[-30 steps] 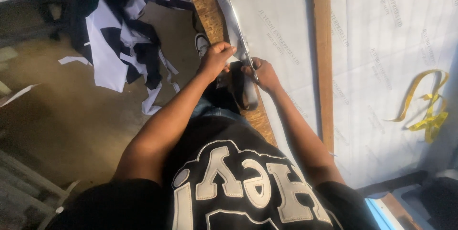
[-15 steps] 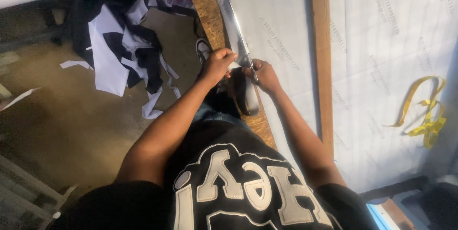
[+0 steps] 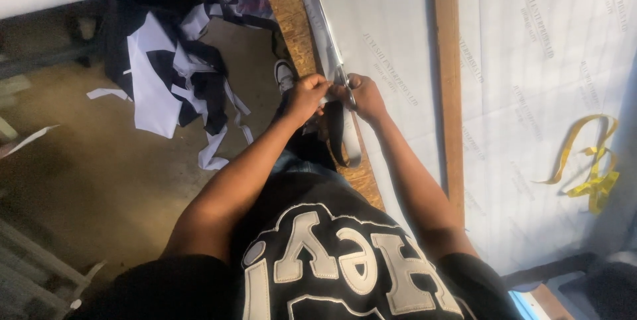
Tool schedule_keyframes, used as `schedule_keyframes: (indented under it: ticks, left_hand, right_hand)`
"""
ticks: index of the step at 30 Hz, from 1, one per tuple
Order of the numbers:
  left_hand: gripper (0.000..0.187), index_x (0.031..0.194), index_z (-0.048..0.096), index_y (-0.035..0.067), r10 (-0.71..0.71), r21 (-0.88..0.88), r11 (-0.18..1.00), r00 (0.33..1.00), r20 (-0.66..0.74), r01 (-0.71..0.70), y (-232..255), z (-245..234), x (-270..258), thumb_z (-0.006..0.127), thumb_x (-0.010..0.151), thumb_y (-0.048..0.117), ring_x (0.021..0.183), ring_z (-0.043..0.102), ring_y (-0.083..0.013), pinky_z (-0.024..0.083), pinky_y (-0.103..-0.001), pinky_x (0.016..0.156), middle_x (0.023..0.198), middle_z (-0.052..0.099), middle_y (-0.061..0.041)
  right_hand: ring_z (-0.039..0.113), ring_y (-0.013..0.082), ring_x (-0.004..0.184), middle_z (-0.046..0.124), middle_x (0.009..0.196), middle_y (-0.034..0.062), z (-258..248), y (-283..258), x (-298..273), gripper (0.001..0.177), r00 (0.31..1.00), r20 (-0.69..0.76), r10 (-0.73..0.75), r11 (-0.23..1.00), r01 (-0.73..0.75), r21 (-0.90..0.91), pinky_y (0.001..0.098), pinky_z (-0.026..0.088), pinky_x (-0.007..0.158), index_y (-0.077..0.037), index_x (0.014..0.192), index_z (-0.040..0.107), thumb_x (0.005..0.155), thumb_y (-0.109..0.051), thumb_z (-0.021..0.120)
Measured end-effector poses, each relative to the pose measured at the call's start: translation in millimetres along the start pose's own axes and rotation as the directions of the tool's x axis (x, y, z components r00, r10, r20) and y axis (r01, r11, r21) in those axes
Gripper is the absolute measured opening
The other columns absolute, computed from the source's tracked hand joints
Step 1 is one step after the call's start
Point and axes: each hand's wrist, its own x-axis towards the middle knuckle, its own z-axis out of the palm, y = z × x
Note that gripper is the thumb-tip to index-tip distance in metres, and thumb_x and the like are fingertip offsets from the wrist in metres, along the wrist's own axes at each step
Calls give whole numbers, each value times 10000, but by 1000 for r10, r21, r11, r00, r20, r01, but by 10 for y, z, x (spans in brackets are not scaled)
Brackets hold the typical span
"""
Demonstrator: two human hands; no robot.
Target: The person uses shears to cut a large sheet of white fabric laid on a wooden workbench. They trim the edges along the length of the fabric, then lift and reposition the sheet to continue cutting the remaining sections.
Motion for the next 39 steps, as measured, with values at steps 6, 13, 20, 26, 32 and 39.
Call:
schedule_keyframes:
  ticks: [6, 13, 20, 26, 32, 39]
  left_hand:
    - [150, 931, 776, 83, -11, 46, 999, 1000, -12, 11, 57, -25, -60, 736, 985, 217, 527, 670, -189, 661, -305, 432, 698, 686, -125]
    - [186, 954, 784, 95, -66, 152, 986, 998, -10, 67, 341, 38, -163, 721, 977, 268, 580, 699, -245, 691, -369, 491, 701, 683, -129]
    - [158, 934, 801, 173, -74, 206, 975, 997, -38, 80, 234, 11, -142, 722, 951, 309, 662, 757, -233, 686, -387, 583, 751, 741, -95]
    - [220, 1045, 822, 136, -90, 254, 962, 995, -33, 95, 353, 12, -206, 671, 942, 260, 663, 772, -260, 702, -390, 603, 738, 747, -162]
    - [258, 1073, 821, 138, -52, 261, 964, 999, -5, 52, 22, -23, 57, 641, 975, 296, 687, 779, -258, 695, -410, 613, 821, 776, -159]
    - [281, 1076, 831, 204, -64, 319, 946, 998, -9, 63, -33, -14, 79, 655, 962, 391, 718, 787, -252, 685, -416, 704, 790, 779, -105]
  right_hand:
    - [695, 269, 700, 669, 700, 149, -13, 54, 166, 378, 999, 22, -32, 998, 33, -48, 379, 514, 709, -63, 994, 764, 887, -423, 810]
    - [702, 245, 695, 671, 693, 120, -21, -178, 444, 438, 996, 51, -76, 995, 79, -55, 373, 519, 691, -97, 1020, 781, 859, -503, 814]
    - [675, 231, 656, 649, 664, 94, 46, 17, 642, 352, 997, 5, -77, 995, 78, -64, 366, 509, 685, -117, 918, 757, 864, -454, 845]
    - [701, 289, 755, 686, 740, 149, 51, 15, 806, 426, 997, 0, -73, 991, 73, -108, 400, 520, 752, -95, 977, 768, 866, -499, 842]
    - [712, 292, 761, 676, 729, 146, 5, -346, 950, 497, 994, 24, -105, 990, 107, -93, 403, 525, 756, -92, 990, 764, 833, -557, 839]
    - [702, 258, 707, 645, 655, 113, 74, -289, 1055, 384, 996, -26, -88, 994, 86, -68, 356, 514, 712, -121, 879, 738, 829, -482, 860]
